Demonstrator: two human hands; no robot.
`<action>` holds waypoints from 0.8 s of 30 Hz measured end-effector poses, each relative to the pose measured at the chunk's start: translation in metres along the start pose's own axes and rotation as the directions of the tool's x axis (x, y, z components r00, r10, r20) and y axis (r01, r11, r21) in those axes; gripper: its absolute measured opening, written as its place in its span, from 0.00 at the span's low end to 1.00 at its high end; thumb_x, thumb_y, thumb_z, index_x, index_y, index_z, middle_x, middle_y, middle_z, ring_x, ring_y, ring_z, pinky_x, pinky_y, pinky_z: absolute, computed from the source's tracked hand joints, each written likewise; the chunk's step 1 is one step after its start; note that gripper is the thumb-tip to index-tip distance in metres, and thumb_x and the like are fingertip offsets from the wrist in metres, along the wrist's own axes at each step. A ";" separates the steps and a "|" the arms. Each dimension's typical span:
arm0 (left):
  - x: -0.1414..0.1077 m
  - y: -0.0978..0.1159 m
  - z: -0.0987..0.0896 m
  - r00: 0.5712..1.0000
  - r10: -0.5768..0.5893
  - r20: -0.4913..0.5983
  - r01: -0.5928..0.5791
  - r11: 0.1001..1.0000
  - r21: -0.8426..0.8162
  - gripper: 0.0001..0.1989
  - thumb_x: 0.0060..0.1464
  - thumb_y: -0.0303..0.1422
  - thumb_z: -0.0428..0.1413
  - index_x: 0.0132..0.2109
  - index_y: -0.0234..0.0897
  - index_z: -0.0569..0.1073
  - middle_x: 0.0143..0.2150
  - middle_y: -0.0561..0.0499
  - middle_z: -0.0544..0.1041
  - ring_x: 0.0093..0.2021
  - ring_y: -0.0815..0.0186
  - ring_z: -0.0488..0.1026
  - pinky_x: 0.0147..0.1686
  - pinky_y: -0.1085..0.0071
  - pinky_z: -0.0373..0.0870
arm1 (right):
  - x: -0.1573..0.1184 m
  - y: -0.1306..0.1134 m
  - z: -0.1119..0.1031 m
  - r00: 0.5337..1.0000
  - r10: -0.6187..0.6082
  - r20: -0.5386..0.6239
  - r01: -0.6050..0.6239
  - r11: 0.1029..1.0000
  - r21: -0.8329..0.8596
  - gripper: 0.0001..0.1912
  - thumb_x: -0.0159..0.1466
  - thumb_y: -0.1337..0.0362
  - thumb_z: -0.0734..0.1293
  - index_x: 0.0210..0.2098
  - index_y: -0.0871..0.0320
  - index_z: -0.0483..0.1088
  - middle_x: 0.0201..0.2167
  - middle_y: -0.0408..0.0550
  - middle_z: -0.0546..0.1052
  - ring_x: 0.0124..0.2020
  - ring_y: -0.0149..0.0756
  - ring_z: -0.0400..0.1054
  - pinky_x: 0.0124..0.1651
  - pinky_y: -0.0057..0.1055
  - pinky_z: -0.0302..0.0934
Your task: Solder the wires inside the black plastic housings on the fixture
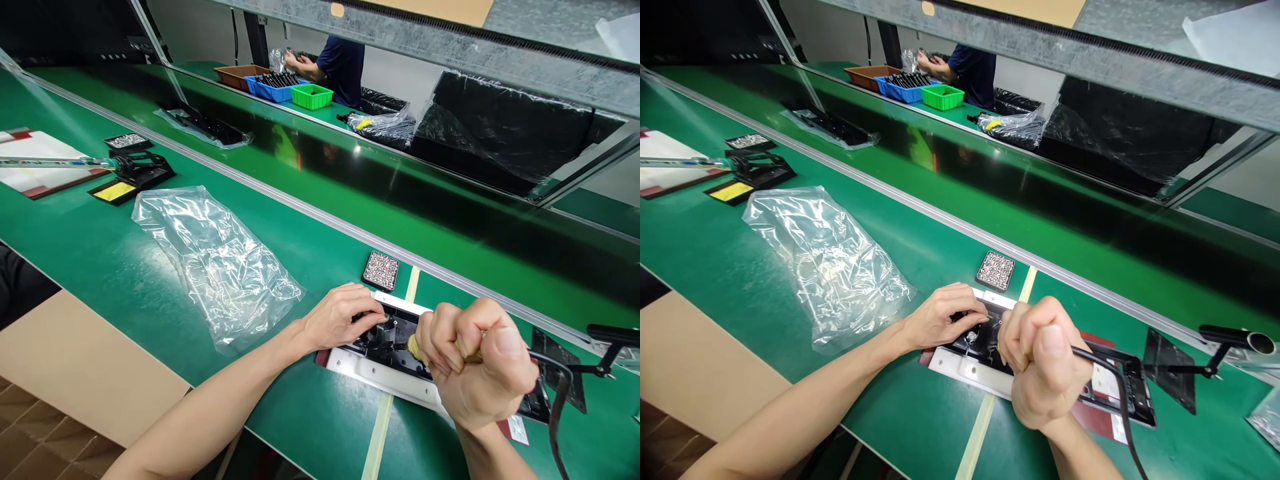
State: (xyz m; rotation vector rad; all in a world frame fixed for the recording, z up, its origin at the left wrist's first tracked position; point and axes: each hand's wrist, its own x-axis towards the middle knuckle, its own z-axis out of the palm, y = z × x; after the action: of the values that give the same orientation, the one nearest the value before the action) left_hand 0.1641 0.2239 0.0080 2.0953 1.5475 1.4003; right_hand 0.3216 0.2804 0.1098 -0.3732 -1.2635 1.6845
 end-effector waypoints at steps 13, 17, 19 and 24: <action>-0.001 0.001 -0.001 1.000 -0.009 0.001 0.009 1.000 -0.001 0.07 0.68 0.31 0.57 0.41 0.33 0.76 0.34 0.50 0.77 0.35 0.66 0.72 0.40 0.67 0.64 | -0.002 0.002 -0.002 1.000 -0.006 0.019 0.006 1.000 0.019 0.20 0.65 0.56 0.63 0.20 0.57 0.57 0.12 0.37 0.51 0.14 0.24 0.42 0.16 0.22 0.42; -0.001 0.001 -0.001 1.000 -0.008 0.000 0.008 1.000 0.003 0.06 0.68 0.31 0.57 0.41 0.33 0.76 0.35 0.50 0.78 0.35 0.66 0.72 0.40 0.66 0.64 | -0.002 0.003 -0.002 1.000 -0.010 0.017 0.010 1.000 0.023 0.19 0.66 0.58 0.63 0.21 0.56 0.59 0.12 0.37 0.52 0.14 0.25 0.43 0.16 0.22 0.42; -0.001 0.001 -0.001 1.000 -0.005 -0.001 0.005 1.000 0.002 0.06 0.68 0.31 0.58 0.41 0.33 0.76 0.35 0.50 0.78 0.35 0.66 0.72 0.40 0.66 0.65 | -0.002 0.003 -0.002 1.000 -0.019 0.018 0.019 0.999 0.031 0.19 0.66 0.58 0.63 0.21 0.56 0.59 0.12 0.37 0.52 0.15 0.25 0.42 0.16 0.22 0.42; 0.000 0.001 -0.002 1.000 -0.001 0.000 0.001 1.000 0.001 0.07 0.68 0.31 0.57 0.41 0.33 0.77 0.34 0.50 0.78 0.35 0.66 0.72 0.40 0.66 0.65 | -0.002 0.003 -0.001 1.000 -0.019 0.016 0.018 0.999 0.037 0.19 0.66 0.58 0.63 0.21 0.57 0.59 0.12 0.37 0.52 0.15 0.24 0.43 0.17 0.22 0.42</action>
State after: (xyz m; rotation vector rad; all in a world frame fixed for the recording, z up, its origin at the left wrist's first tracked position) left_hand 0.1635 0.2225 0.0099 2.0949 1.5498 1.3992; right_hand 0.3213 0.2795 0.1066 -0.3253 -1.2430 1.6959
